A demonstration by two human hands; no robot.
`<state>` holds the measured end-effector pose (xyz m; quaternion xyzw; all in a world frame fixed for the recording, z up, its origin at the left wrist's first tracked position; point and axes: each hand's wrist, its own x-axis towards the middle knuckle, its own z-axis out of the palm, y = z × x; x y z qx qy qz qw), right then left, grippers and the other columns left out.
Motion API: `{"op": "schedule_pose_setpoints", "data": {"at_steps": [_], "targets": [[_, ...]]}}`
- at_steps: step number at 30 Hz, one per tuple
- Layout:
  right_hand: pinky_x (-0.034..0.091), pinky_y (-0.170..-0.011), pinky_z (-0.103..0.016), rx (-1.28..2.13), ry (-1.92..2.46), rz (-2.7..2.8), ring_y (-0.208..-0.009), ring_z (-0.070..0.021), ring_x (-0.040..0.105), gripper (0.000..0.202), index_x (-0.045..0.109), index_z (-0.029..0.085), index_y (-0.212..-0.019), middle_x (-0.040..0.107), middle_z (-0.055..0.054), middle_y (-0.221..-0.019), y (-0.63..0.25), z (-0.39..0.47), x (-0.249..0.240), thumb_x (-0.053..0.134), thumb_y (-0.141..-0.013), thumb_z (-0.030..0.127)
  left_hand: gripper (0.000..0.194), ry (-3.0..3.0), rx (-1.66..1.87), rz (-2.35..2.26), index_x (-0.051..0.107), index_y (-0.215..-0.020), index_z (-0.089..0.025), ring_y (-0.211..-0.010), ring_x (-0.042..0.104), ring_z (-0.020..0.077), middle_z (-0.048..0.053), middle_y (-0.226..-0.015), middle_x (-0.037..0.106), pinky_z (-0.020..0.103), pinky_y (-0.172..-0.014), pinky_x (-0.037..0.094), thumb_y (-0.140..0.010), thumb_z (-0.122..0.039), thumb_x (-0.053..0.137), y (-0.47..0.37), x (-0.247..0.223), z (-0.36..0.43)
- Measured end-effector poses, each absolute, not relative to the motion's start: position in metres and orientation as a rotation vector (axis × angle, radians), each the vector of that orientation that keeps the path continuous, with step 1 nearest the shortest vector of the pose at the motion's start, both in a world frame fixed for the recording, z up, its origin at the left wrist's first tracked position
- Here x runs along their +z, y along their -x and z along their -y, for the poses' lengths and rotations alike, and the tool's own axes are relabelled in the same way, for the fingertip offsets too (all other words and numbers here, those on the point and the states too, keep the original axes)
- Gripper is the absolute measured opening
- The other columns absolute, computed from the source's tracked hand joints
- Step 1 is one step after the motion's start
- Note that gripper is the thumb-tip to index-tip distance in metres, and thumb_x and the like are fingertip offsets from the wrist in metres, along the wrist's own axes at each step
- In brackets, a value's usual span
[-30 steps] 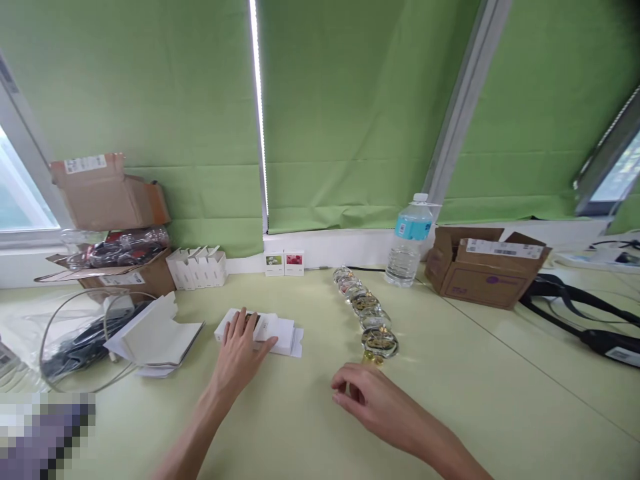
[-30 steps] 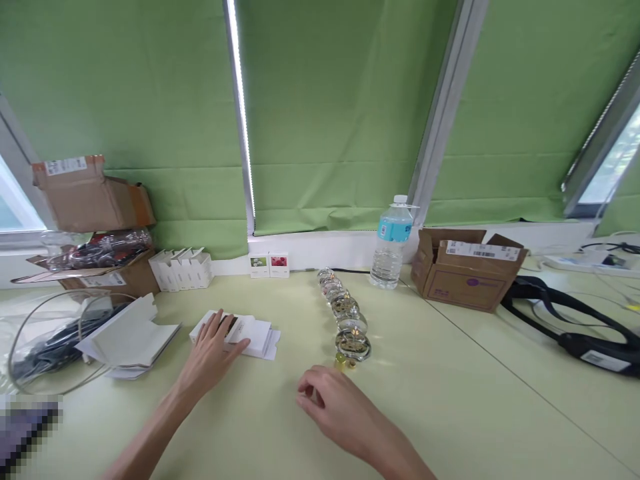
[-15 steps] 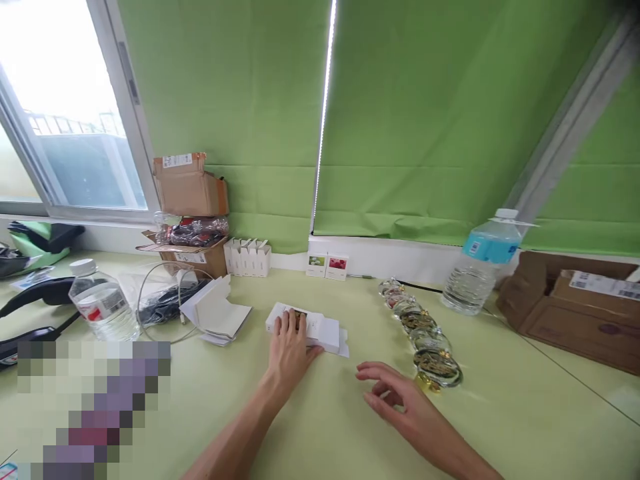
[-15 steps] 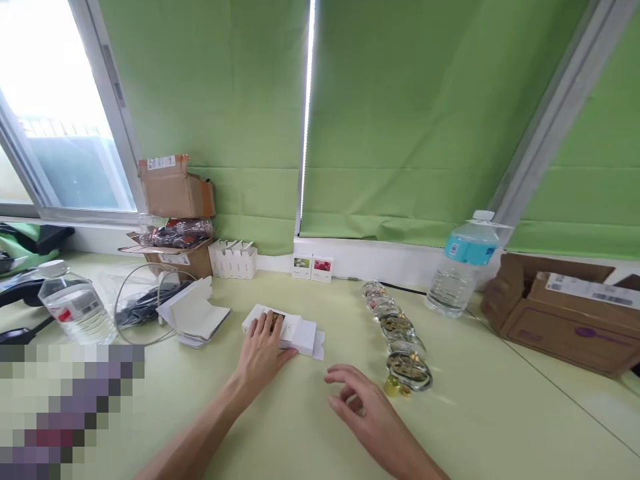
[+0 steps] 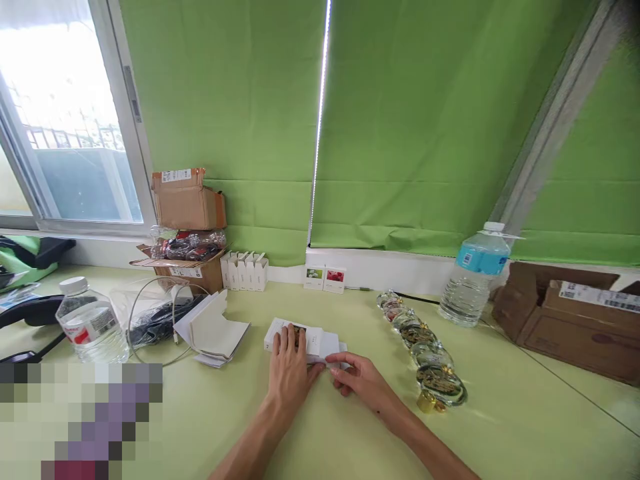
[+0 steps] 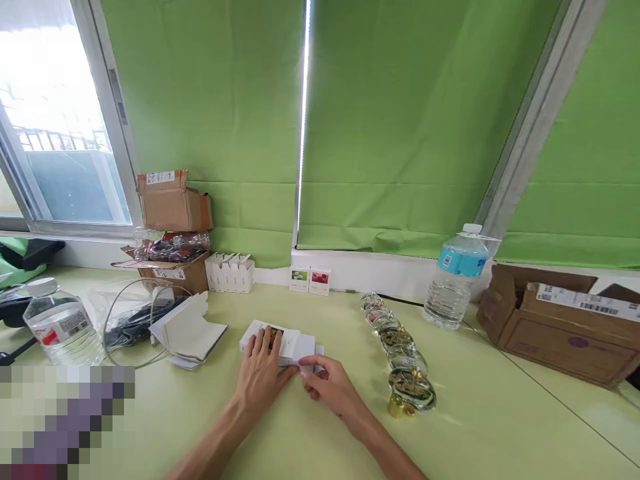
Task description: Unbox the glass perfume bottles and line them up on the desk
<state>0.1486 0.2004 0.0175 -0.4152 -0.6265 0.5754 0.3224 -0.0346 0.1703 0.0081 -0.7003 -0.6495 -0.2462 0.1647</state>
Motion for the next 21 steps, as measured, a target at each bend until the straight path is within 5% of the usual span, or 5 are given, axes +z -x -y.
{"op": "schedule_pose_setpoints", "data": {"at_steps": [7,11,17,21], "targets": [[0.049,-0.063,-0.029,1.602,1.002,1.469,-0.068,-0.0156,0.059,0.044,0.070,0.014,-0.102,0.064,-0.004,-0.070,-0.157,-0.199,0.019,0.068,-0.072,0.047,0.068,2.024,-0.688,1.839,0.044,-0.133,-0.013,-0.130,0.038,0.0336,0.018,-0.137,0.047,0.052,-0.107,0.028,-0.081,-0.056,0.054,0.036,0.007,-0.171],[0.049,-0.062,-0.030,1.379,1.034,1.488,-0.064,-0.0155,0.057,0.042,0.072,0.013,-0.095,0.064,-0.005,-0.070,-0.165,-0.199,0.028,0.064,-0.075,0.049,0.069,1.993,-0.693,1.852,0.044,-0.134,-0.015,-0.130,0.038,0.0343,0.017,-0.140,0.044,0.052,-0.107,0.028,-0.081,-0.058,0.051,0.038,0.003,-0.173],[0.052,-0.059,-0.031,0.849,1.072,1.493,-0.065,-0.0136,0.057,0.042,0.068,0.017,-0.104,0.059,-0.011,-0.113,-0.185,-0.193,0.048,0.057,-0.081,0.049,0.080,1.926,-0.777,1.802,0.035,-0.139,-0.012,-0.135,0.029,0.0360,0.020,-0.145,0.036,0.056,-0.109,0.024,-0.078,-0.060,0.055,0.038,0.002,-0.175],[0.053,-0.061,-0.030,0.851,1.030,1.528,-0.068,-0.0143,0.059,0.039,0.066,0.018,-0.106,0.056,-0.010,-0.119,-0.183,-0.179,0.059,0.055,-0.083,0.048,0.080,2.024,-0.864,1.623,0.025,-0.143,-0.014,-0.139,0.023,0.0330,0.018,-0.150,0.026,0.053,-0.110,0.026,-0.081,-0.052,0.057,0.029,0.019,-0.171]]}}
